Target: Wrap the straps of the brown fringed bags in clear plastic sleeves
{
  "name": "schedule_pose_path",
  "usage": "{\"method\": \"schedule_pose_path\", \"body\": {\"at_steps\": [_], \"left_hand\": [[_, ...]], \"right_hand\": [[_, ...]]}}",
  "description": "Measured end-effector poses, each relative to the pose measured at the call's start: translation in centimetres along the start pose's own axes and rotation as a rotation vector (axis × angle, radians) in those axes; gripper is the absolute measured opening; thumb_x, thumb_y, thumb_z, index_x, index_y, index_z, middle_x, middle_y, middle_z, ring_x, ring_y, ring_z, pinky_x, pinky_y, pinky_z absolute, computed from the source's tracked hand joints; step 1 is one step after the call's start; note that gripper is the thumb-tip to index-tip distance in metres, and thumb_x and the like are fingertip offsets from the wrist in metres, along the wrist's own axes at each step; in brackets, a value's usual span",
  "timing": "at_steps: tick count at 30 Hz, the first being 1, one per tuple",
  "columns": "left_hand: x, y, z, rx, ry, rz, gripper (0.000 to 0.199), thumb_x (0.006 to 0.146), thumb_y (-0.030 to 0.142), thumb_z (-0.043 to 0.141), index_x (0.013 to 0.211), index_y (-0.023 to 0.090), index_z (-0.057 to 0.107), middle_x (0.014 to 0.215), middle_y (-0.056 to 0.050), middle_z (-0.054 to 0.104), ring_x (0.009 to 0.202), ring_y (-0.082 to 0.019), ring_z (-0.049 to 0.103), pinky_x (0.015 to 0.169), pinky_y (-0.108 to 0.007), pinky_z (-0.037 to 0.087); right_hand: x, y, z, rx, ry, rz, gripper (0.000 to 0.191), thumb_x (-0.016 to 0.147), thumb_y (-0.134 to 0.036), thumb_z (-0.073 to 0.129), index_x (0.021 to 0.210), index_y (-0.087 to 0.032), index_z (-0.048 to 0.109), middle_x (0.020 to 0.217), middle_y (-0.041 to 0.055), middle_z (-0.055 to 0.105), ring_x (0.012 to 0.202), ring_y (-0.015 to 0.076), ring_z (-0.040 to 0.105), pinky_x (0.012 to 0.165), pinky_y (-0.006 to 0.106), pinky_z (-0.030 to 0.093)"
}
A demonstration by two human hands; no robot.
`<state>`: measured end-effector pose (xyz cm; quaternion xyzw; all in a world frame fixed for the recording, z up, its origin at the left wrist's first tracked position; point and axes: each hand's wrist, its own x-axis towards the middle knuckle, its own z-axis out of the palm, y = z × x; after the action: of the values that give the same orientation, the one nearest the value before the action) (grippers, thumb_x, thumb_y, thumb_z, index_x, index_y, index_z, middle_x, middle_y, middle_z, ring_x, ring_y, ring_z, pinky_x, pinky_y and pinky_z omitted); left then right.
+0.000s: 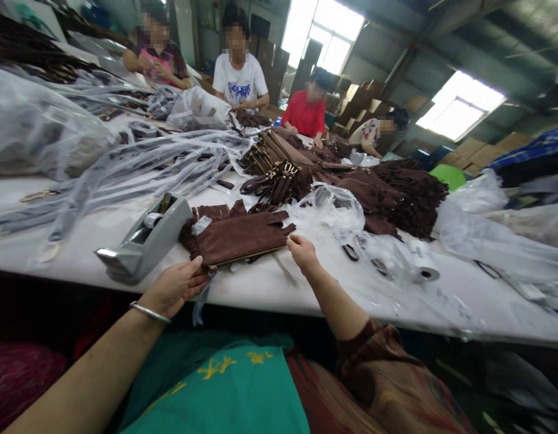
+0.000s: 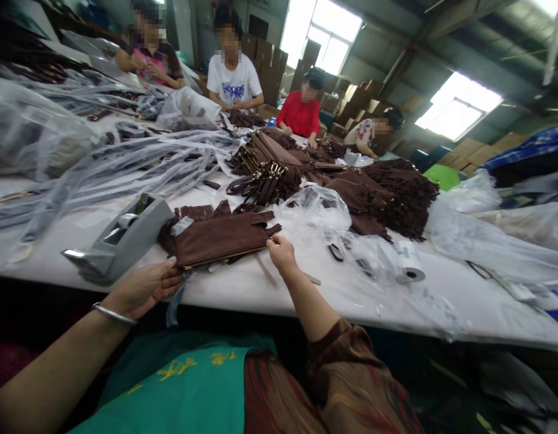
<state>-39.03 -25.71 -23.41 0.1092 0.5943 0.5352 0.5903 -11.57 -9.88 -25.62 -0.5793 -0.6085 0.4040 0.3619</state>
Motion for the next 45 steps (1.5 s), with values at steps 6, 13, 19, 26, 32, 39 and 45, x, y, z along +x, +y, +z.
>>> {"method": "schedule_pose_path", "body": {"at_steps": [6,13,19,26,32,39,45], "left_hand": [[3.9,0.5,4.0,-0.011,0.132,0.145,0.013,0.076,0.007,0.065,0.080,0.015,0.056,0.072,-0.001,0.064,0.054,-0.012,0.060,0.047,-0.020,0.049],[4.6,6.8,7.5,-0.002,-0.104,0.312,0.017,0.076,0.001,0.059,0.085,0.014,0.060,0.075,-0.003,0.067,0.060,-0.014,0.063,0.058,-0.027,0.057],[4.2,13.0,12.2,-0.011,-0.182,0.453,0.016,0.078,0.001,0.057,0.090,0.011,0.060,0.073,-0.004,0.068,0.062,-0.014,0.064,0.066,-0.035,0.060],[2.0,17.6,16.7,-0.028,-0.303,0.665,0.020,0.080,0.004,0.060,0.099,0.010,0.059,0.083,-0.006,0.068,0.080,-0.020,0.068,0.082,-0.050,0.057],[1.5,19.2,17.3,-0.056,-0.360,0.706,0.021,0.082,0.006,0.056,0.103,0.008,0.056,0.097,-0.007,0.064,0.100,-0.022,0.063,0.093,-0.051,0.051],[7.6,21.2,13.7,0.351,-0.270,0.716,0.023,0.076,0.012,0.058,0.098,0.007,0.059,0.075,-0.003,0.059,0.077,-0.018,0.058,0.089,-0.052,0.048],[14.1,19.6,13.0,1.223,0.280,0.803,0.037,0.067,0.015,0.069,0.100,-0.001,0.062,0.101,-0.016,0.065,0.098,-0.025,0.052,0.097,-0.046,0.037]], "right_hand": [[4.0,1.7,0.8,-0.168,0.027,0.101,0.024,0.076,-0.038,0.059,0.078,-0.016,0.066,0.066,0.0007,0.060,0.069,0.0149,0.054,0.060,0.024,0.041],[5.9,2.7,-0.1,0.076,-0.019,0.313,0.023,0.080,-0.038,0.057,0.076,-0.016,0.063,0.061,-0.0001,0.055,0.057,0.0123,0.051,0.049,0.021,0.035],[6.1,3.1,-1.5,0.221,-0.021,0.192,0.033,0.085,-0.044,0.050,0.098,-0.018,0.067,0.088,0.0045,0.067,0.079,0.0157,0.061,0.063,0.025,0.046],[5.8,1.8,-3.3,0.514,-0.157,-0.078,0.059,0.077,-0.041,0.065,0.132,-0.029,0.051,0.132,0.0042,0.058,0.113,0.0210,0.056,0.087,0.035,0.044],[6.6,-0.4,-3.6,0.768,-0.104,-0.081,0.047,0.068,-0.037,0.075,0.110,-0.023,0.058,0.094,0.0010,0.067,0.087,0.0166,0.063,0.077,0.031,0.046],[4.0,-3.7,-8.3,0.677,0.007,-0.326,0.020,0.074,-0.028,0.068,0.088,-0.021,0.056,0.063,-0.0057,0.055,0.048,0.0090,0.052,0.048,0.024,0.040],[-0.4,-3.5,-4.4,0.398,-0.241,-0.065,0.018,0.070,-0.023,0.063,0.087,-0.018,0.061,0.051,-0.0069,0.051,0.040,0.0075,0.045,0.039,0.019,0.035]]}}
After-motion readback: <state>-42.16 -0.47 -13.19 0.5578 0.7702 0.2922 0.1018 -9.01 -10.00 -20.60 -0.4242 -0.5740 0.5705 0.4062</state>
